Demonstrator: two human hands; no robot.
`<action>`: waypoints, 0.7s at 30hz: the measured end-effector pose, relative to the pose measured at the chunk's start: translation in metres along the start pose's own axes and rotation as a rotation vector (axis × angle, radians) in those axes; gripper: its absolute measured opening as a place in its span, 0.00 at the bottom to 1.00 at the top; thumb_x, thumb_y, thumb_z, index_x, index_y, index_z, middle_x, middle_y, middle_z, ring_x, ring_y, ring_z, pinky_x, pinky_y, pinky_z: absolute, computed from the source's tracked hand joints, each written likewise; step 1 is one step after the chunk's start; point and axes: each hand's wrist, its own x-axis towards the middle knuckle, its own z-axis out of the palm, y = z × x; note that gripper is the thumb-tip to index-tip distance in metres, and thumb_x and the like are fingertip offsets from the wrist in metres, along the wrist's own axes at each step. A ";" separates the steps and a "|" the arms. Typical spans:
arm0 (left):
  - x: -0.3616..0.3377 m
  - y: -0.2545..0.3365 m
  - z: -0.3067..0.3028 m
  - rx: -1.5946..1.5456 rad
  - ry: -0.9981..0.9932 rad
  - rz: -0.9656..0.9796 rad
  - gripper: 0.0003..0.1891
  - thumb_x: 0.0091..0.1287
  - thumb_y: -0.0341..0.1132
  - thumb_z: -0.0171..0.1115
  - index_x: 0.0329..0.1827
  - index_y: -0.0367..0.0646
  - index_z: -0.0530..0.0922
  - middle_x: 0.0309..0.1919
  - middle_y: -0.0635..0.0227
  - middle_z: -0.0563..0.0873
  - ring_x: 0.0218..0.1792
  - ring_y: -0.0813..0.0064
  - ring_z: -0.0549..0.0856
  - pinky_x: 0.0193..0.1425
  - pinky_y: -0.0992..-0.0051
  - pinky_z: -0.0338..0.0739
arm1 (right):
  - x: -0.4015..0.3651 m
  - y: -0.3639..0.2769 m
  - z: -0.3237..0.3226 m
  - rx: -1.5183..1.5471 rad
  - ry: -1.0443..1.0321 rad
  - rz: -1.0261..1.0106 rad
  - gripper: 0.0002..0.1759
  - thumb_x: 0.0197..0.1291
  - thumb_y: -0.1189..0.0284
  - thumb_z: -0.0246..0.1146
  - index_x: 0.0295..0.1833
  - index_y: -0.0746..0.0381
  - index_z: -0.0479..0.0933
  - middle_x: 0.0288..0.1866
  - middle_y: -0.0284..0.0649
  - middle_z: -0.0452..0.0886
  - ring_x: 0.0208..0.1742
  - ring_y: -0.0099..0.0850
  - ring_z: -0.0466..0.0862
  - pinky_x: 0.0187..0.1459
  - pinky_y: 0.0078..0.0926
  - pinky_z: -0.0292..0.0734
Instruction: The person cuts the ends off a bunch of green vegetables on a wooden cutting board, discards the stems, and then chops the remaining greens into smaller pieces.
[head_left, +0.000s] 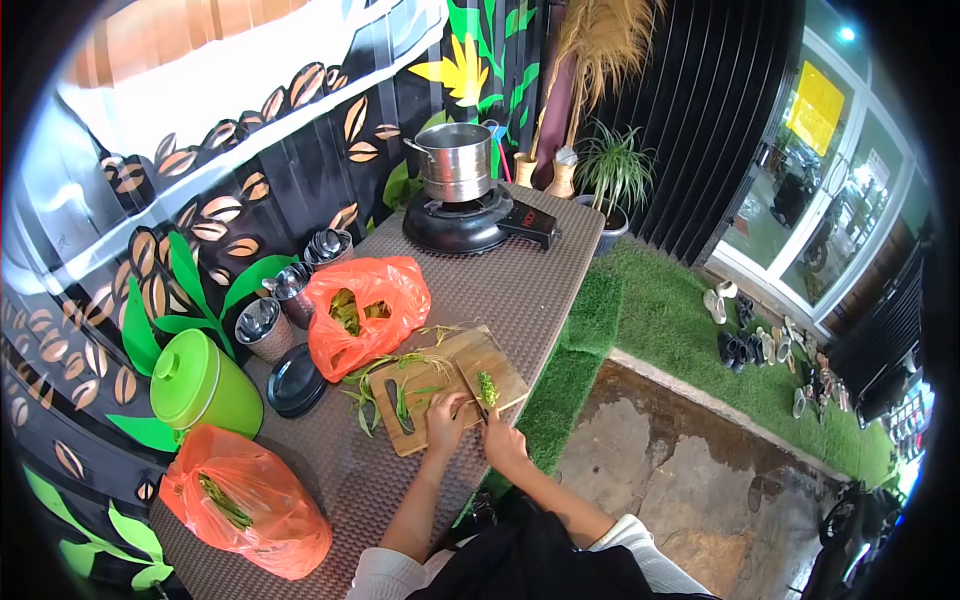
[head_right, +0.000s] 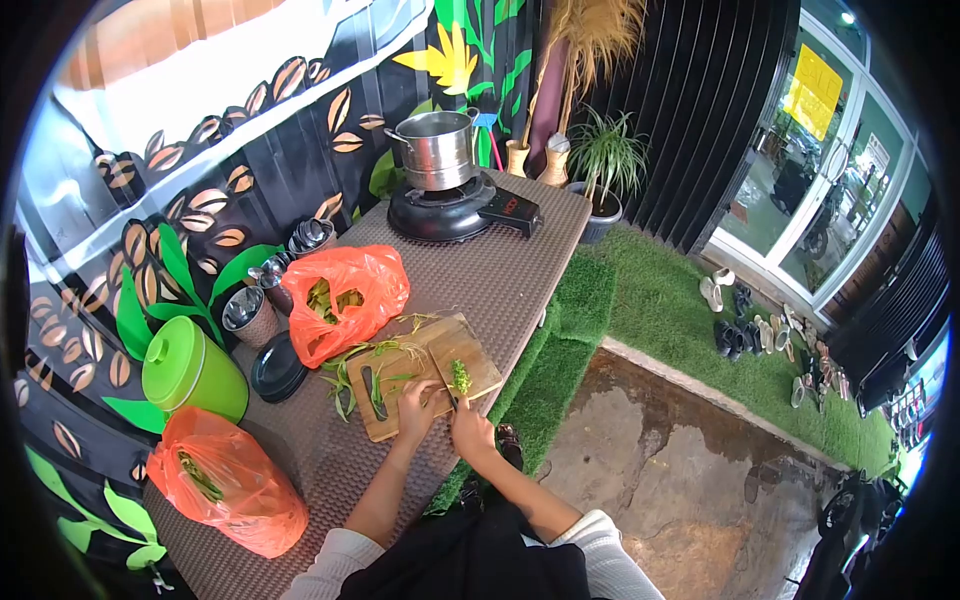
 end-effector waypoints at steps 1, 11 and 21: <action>0.000 -0.003 0.001 -0.001 0.003 0.000 0.07 0.55 0.25 0.67 0.37 0.39 0.82 0.34 0.59 0.83 0.40 0.61 0.82 0.45 0.65 0.76 | -0.002 0.001 -0.002 -0.004 -0.006 0.008 0.19 0.67 0.61 0.51 0.53 0.66 0.63 0.30 0.60 0.81 0.35 0.56 0.84 0.38 0.53 0.79; 0.002 -0.004 0.006 0.025 0.002 -0.076 0.04 0.53 0.27 0.69 0.27 0.39 0.80 0.27 0.63 0.80 0.37 0.62 0.77 0.44 0.65 0.72 | 0.010 -0.002 -0.014 -0.069 -0.029 -0.033 0.17 0.67 0.63 0.51 0.50 0.67 0.64 0.33 0.57 0.83 0.37 0.54 0.85 0.37 0.49 0.81; -0.001 -0.003 0.004 0.079 0.039 -0.011 0.02 0.54 0.27 0.67 0.28 0.41 0.81 0.27 0.65 0.80 0.37 0.63 0.77 0.43 0.65 0.72 | 0.018 -0.004 -0.012 0.005 -0.073 -0.015 0.17 0.68 0.64 0.49 0.53 0.66 0.63 0.36 0.60 0.82 0.39 0.55 0.85 0.40 0.50 0.80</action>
